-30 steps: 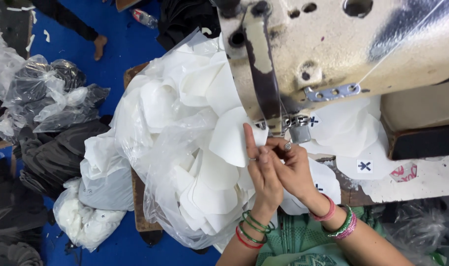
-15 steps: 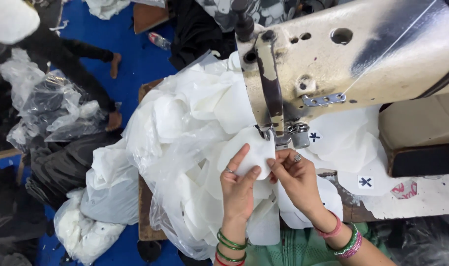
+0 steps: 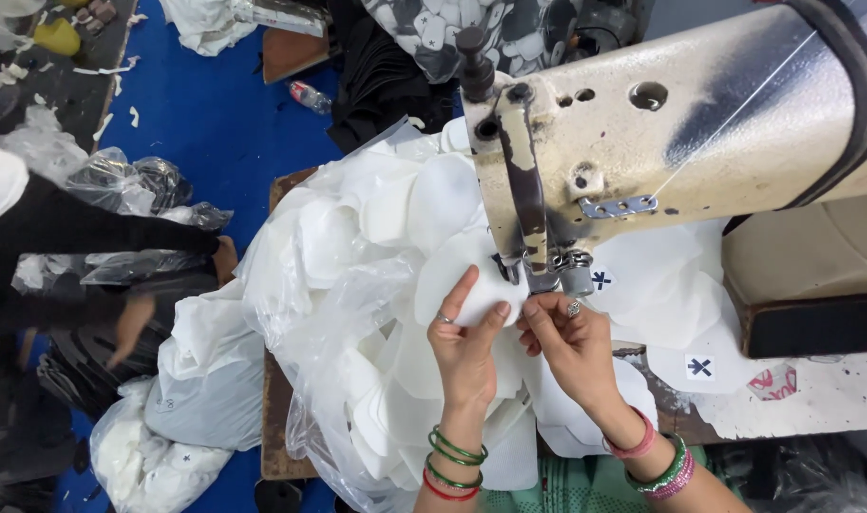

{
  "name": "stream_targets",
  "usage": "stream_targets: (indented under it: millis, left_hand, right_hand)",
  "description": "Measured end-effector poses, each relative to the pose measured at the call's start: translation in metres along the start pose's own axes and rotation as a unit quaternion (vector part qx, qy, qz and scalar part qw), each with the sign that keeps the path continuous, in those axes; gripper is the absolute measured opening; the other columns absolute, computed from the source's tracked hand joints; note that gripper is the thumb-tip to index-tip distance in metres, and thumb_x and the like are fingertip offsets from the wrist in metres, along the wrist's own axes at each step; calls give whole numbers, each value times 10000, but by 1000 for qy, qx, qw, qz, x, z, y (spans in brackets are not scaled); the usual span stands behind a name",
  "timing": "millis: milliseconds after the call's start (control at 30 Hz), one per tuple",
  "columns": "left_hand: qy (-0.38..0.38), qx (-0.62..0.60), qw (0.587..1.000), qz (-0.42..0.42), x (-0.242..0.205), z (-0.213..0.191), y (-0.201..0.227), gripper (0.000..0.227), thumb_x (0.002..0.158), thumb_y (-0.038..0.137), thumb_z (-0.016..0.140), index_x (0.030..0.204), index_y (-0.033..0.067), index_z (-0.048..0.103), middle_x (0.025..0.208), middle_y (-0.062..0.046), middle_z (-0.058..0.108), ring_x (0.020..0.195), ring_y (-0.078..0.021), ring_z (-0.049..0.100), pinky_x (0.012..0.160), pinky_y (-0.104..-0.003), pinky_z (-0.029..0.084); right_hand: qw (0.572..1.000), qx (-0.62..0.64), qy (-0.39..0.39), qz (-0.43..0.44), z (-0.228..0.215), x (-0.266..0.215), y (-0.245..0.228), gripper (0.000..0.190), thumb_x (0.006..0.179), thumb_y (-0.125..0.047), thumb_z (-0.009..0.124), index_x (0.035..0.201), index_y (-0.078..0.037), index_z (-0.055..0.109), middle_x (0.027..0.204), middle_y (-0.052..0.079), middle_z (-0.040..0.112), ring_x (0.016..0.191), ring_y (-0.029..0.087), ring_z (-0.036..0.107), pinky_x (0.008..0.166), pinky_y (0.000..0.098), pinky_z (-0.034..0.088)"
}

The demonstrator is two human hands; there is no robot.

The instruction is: Stitching white fabric components for shoes using an industrial sewing machine.

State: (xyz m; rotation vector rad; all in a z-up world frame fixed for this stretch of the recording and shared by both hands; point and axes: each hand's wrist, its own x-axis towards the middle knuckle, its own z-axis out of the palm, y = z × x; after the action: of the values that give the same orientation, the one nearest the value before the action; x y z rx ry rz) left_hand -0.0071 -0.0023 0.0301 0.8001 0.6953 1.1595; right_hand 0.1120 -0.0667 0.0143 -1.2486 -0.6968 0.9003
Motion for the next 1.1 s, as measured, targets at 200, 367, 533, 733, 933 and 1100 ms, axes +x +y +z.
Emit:
stream_targets:
  millis: [200,367,533,733,933,1100]
  left_hand:
    - [27,9,1000,13,-3,9,2,573,874,-36,751,1425,-33,592,1041,-79,739,825,-86,632,764,-248,521]
    - [-22,-26,999,6,-8,-10,4,527,943,-13,711,1454,-40,587,1056,-60,725,840,-68,606,783,-235,503]
    - [-61,-30,998,-19,-7,-10,8,549,930,-32,700,1461,2,565,1005,-59,727,836,-77,631,778,-255,529]
    - [-21,-14,1000,7,-15,5,-7,551,937,-21,707,1467,6,560,963,-47,734,796,-65,616,722,-239,519]
    - [37,22,997,70,-30,40,-9,566,998,32,667,1542,31,509,744,48,602,627,-15,472,560,-193,412]
    - [17,-11,996,88,-42,46,-16,599,1028,67,573,1584,110,354,864,109,586,746,26,482,684,-157,402]
  right_hand:
    - [1000,-8,-23,-5,7,-4,-3,166,991,-129,629,1011,20,698,831,39,734,680,88,662,575,248,551]
    - [999,6,-43,-1,15,-4,10,172,1004,-142,649,929,8,687,738,25,706,644,69,632,565,230,517]
    - [999,14,-27,15,19,-2,6,212,1001,-160,656,858,-4,680,702,13,693,604,58,613,529,222,488]
    - [1000,-9,10,22,17,-2,12,203,997,-176,652,879,-14,688,708,6,689,576,52,596,501,215,466]
    - [999,17,26,-8,14,-3,9,196,1039,-161,631,956,1,703,721,7,660,597,47,562,516,215,451]
    - [999,49,7,-6,9,-5,10,190,1032,-153,592,1001,11,682,849,29,720,730,49,644,624,214,548]
